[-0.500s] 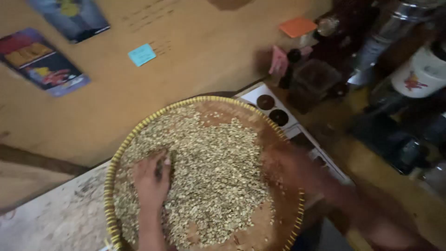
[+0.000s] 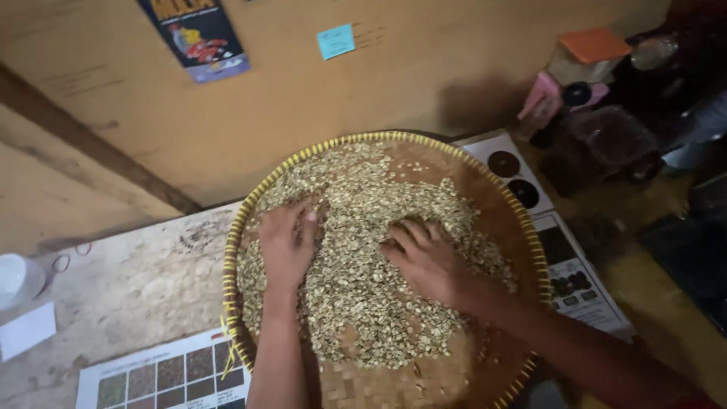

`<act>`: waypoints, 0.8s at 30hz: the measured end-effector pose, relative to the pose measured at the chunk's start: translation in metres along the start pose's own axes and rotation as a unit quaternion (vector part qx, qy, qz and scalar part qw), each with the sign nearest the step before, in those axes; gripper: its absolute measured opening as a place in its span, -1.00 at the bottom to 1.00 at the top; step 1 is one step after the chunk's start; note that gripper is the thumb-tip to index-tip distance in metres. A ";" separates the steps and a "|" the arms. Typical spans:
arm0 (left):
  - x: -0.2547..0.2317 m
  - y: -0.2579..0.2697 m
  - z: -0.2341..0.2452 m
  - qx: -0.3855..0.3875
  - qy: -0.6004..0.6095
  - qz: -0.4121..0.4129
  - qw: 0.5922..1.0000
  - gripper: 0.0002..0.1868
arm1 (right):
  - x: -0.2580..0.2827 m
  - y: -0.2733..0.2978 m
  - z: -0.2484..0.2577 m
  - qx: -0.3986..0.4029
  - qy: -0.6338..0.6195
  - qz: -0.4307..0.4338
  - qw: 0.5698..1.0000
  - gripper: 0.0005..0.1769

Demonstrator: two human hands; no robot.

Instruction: Sorting green coffee beans in a bamboo tray to remove defects

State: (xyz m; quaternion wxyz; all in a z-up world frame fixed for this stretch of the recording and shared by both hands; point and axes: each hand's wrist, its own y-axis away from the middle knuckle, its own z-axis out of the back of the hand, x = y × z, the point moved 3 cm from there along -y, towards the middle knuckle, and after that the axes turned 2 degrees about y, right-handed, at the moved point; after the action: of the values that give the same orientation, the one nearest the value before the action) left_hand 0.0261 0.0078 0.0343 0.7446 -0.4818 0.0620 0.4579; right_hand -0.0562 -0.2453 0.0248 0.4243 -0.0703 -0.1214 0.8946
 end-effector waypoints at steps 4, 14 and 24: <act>0.007 0.002 0.000 -0.001 -0.024 -0.014 1.000 -0.73 | 0.057 -0.005 -0.004 -0.034 -0.044 0.062 0.997 -0.79; -0.044 -0.004 -0.008 0.107 0.054 -0.029 0.992 -0.71 | 0.039 -0.001 -0.020 0.097 -0.119 0.098 0.983 -0.71; -0.037 0.014 -0.040 0.257 -0.157 -0.034 0.953 -0.68 | -0.048 -0.005 0.004 -0.070 -0.032 -0.152 0.985 -0.58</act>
State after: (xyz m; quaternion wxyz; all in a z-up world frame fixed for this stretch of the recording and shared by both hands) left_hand 0.0084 -0.0448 0.0232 0.8587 -0.1979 0.0437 0.4707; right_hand -0.0236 -0.2801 0.0312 0.5452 -0.0521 -0.2067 0.8108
